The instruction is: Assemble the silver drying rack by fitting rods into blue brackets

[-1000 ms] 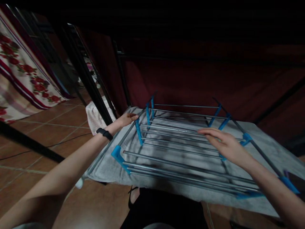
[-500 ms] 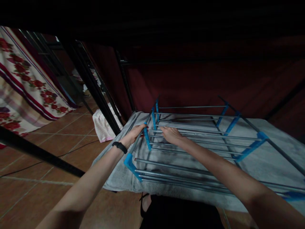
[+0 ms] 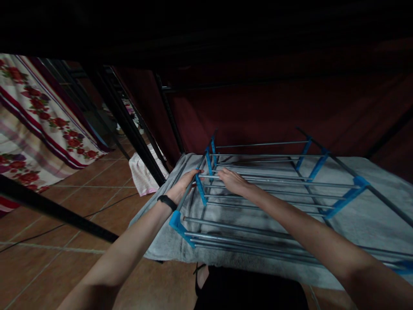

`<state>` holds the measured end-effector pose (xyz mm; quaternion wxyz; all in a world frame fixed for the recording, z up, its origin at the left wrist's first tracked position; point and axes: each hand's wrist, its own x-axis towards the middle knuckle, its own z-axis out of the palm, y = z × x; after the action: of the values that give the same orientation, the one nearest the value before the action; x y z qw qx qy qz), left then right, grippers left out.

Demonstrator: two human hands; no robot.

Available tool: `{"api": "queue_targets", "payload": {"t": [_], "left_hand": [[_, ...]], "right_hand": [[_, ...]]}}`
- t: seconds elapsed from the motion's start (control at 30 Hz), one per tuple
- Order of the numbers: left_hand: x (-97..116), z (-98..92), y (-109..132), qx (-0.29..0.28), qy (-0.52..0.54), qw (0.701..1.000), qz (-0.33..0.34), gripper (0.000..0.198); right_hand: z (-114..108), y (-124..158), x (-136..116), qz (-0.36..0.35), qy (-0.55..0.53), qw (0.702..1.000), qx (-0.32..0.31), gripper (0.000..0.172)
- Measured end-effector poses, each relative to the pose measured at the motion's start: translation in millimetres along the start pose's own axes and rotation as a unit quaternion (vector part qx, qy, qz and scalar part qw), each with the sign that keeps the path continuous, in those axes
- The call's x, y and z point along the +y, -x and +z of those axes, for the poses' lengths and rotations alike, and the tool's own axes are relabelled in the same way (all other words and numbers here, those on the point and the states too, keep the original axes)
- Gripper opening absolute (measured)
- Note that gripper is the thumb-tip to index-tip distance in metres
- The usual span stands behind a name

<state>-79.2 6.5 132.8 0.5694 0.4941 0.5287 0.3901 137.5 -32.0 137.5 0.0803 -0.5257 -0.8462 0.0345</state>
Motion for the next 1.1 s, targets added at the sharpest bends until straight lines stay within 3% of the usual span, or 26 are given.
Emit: {"api": "queue_targets", "payload": {"t": [0.33,0.7,1.1], "left_hand": [[5.3,17.6,2.4,0.023,0.042,0.998,-0.028,0.022],[4.0,25.3,5.7,0.029,0.081,0.995,-0.042,0.02],[0.8,28.5,5.6,0.026,0.011,0.999,-0.019,0.021]], "right_hand": [[-3.1,7.5,9.5,0.013,-0.049,0.998,0.034,0.025],[9.5,12.2,15.8,-0.017,-0.045,0.998,0.049,0.024],[8.7,17.6,19.5,-0.022,-0.063,0.996,0.056,0.023]]}}
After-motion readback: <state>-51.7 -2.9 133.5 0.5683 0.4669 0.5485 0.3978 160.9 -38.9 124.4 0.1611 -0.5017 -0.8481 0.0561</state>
